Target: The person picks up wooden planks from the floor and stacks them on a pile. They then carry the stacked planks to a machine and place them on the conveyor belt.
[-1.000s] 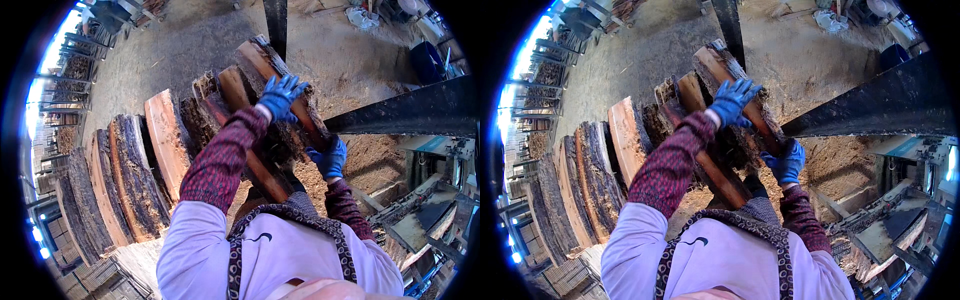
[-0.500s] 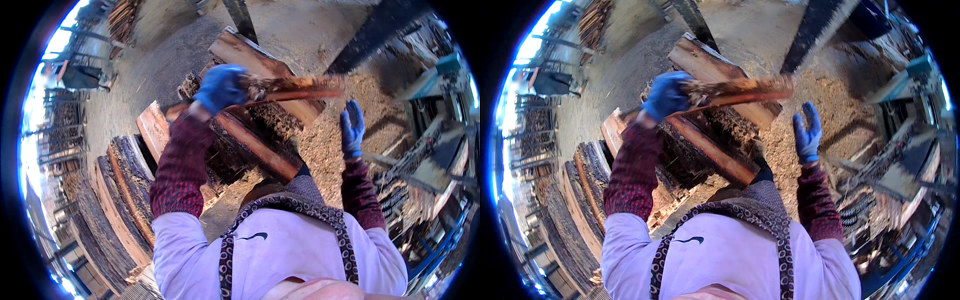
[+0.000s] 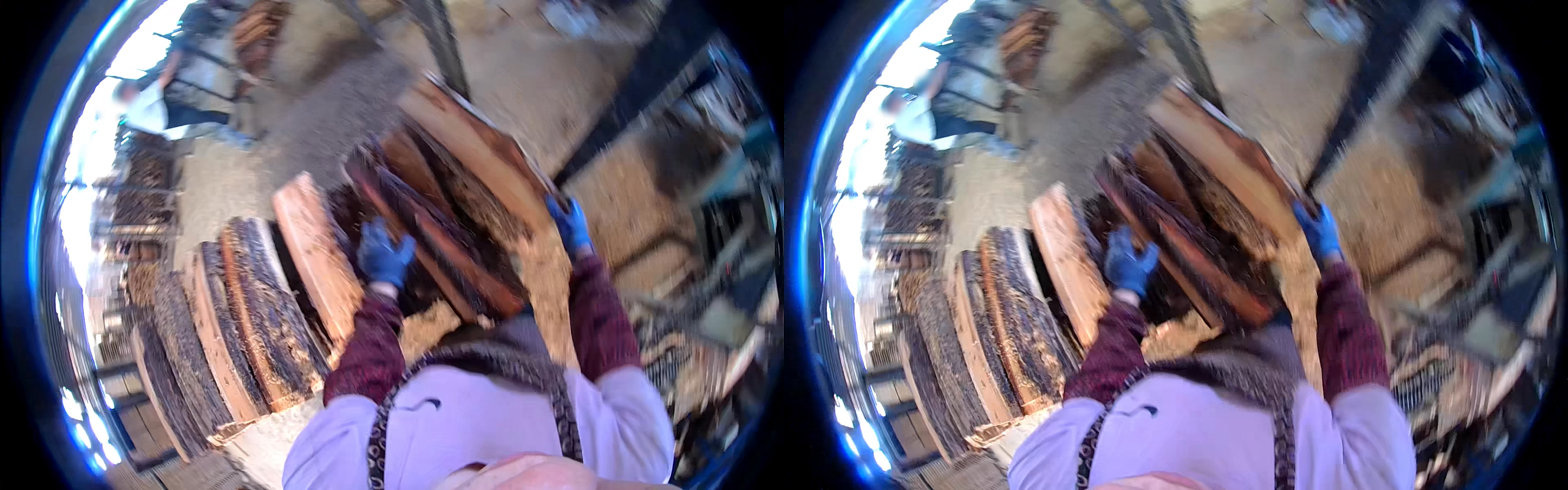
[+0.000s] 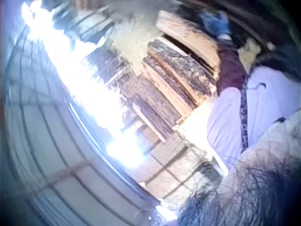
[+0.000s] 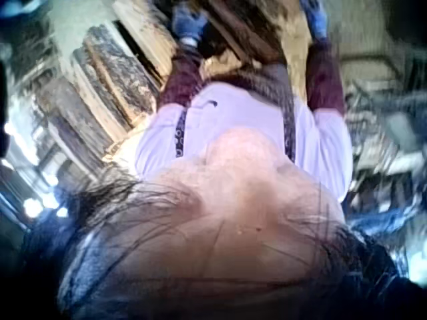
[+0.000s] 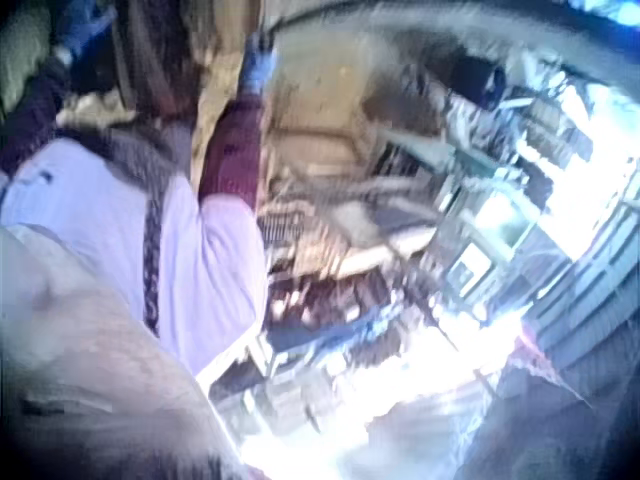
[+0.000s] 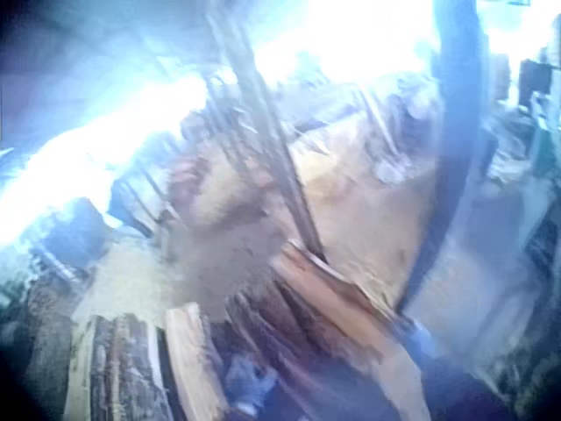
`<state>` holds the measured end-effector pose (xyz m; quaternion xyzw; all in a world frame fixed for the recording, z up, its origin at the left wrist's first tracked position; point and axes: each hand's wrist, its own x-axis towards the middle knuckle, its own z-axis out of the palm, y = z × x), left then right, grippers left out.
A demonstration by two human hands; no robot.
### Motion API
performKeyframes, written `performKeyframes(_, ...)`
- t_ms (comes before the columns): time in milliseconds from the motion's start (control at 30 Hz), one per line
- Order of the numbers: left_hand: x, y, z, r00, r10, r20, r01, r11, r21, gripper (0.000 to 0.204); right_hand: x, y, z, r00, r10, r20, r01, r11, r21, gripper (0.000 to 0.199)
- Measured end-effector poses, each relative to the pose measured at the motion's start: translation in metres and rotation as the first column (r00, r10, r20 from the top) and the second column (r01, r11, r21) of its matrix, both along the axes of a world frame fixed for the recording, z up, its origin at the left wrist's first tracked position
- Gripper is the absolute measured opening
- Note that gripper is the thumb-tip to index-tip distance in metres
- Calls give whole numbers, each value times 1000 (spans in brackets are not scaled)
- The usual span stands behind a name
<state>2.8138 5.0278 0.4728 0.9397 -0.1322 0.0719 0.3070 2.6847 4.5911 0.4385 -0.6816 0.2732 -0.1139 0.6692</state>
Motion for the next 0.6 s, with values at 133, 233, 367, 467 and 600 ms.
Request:
performKeyframes(133,-15,-133,41,977,-205,-61,176,933,-314,79,-5,-9,3,999,1,-43,-2,999,-38,53)
performKeyframes(233,10,-193,-30,806,-77,-587,-242,862,-445,83,-3,-4,14,997,26,-73,-39,982,-182,54)
performKeyframes(367,35,-213,-103,716,-317,-622,-222,742,-633,44,1,8,38,999,30,-29,-41,866,-499,56)
performKeyframes(467,38,-219,-99,749,-418,-513,27,794,-608,36,-6,1,38,1000,12,-26,-24,835,-549,62)
performKeyframes(600,25,-198,-76,600,-501,-624,-406,482,-777,40,-23,18,57,984,169,-58,-172,812,-557,62)
